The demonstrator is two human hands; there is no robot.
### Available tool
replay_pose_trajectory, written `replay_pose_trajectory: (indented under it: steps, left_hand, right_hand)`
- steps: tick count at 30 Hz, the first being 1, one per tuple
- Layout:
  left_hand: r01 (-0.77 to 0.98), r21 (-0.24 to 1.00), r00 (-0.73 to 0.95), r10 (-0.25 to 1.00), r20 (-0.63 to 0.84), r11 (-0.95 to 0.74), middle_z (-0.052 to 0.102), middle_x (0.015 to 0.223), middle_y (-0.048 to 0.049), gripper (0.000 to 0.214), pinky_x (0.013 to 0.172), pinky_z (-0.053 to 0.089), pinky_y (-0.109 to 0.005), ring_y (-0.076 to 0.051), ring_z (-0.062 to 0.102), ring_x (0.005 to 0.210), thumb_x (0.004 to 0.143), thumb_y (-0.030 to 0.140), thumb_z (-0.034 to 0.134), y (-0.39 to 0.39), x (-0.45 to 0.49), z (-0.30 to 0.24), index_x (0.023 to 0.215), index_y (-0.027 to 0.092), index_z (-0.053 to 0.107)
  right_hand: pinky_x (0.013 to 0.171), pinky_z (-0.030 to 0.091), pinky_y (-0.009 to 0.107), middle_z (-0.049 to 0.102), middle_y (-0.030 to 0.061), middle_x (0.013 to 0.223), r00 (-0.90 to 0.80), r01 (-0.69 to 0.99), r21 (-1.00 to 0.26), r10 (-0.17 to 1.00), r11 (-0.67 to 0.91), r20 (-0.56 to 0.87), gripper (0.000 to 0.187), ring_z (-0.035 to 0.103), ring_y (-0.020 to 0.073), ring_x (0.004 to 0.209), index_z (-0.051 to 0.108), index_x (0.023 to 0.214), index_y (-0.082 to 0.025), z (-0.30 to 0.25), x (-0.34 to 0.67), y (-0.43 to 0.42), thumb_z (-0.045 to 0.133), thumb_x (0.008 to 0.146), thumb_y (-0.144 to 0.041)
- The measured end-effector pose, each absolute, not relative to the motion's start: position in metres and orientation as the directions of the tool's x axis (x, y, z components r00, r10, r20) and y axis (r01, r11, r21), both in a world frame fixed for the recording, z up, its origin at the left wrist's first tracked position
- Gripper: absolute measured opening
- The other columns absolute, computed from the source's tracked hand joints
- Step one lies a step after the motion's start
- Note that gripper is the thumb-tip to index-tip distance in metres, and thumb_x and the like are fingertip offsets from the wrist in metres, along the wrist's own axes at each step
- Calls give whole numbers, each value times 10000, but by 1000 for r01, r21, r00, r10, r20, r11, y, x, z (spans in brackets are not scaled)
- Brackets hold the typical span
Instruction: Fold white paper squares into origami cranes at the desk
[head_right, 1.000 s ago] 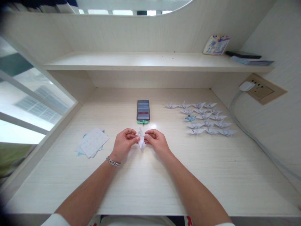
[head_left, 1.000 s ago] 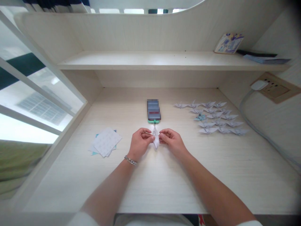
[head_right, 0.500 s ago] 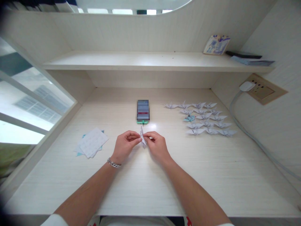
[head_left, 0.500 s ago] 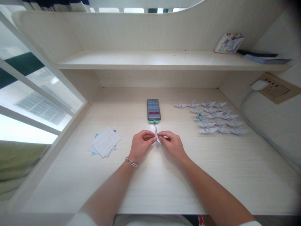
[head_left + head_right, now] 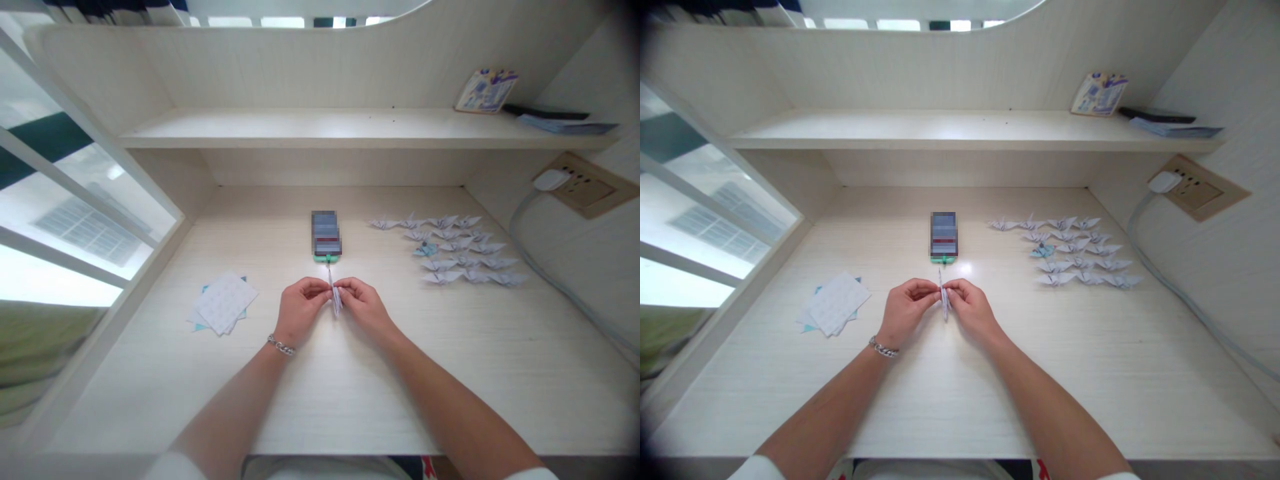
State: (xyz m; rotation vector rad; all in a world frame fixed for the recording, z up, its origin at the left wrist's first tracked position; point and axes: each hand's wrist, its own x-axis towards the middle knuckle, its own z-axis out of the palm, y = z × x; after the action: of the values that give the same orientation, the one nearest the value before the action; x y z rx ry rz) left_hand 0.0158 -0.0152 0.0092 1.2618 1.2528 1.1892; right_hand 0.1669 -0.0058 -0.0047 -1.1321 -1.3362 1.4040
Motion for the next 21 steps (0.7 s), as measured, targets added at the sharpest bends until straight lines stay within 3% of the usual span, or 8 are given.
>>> replay_pose_trajectory:
  steps: [8, 12, 17, 21]
  left_hand:
    - [72, 997, -33, 999, 33, -30, 669, 775, -47, 196, 701, 514, -284, -152, 633, 708, 648, 269, 679, -16, 17, 11, 796, 147, 640]
    - [44, 998, -57, 998, 37, -35, 654, 782, -47, 321, 683, 508, -275, -141, 616, 699, 610, 276, 714, -14, 16, 7, 887, 148, 616]
    - [158, 985, 20, 998, 63, -66, 634, 882, -75, 218, 675, 505, -261, -155, 606, 762, 662, 312, 668, -14, 14, 6, 803, 146, 655]
    - [154, 987, 33, 999, 43, -47, 646, 867, -72, 195, 706, 504, -279, -162, 609, 774, 682, 298, 645, -13, 13, 6, 800, 143, 651]
  right_hand:
    - [610, 434, 258, 640, 8, 689, -313, -136, -971, 939, -195, -144, 320, 582, 142, 635, 551, 886, -189, -6, 162, -7, 655, 680, -411]
    - [545, 398, 234, 625, -7, 639, -256, -149, -969, 954, -199, -156, 310, 552, 120, 566, 557, 828, -186, -7, 161, -7, 639, 686, -448]
    - [576, 415, 243, 617, -8, 626, -205, -206, -956, 964, -210, -168, 306, 553, 123, 580, 573, 780, -177, -5, 161, -5, 671, 651, -436]
    - [603, 434, 255, 632, 9, 653, -202, -180, -963, 966, -201, -163, 283, 562, 129, 605, 615, 736, -165, -2, 162, -3, 693, 624, -413]
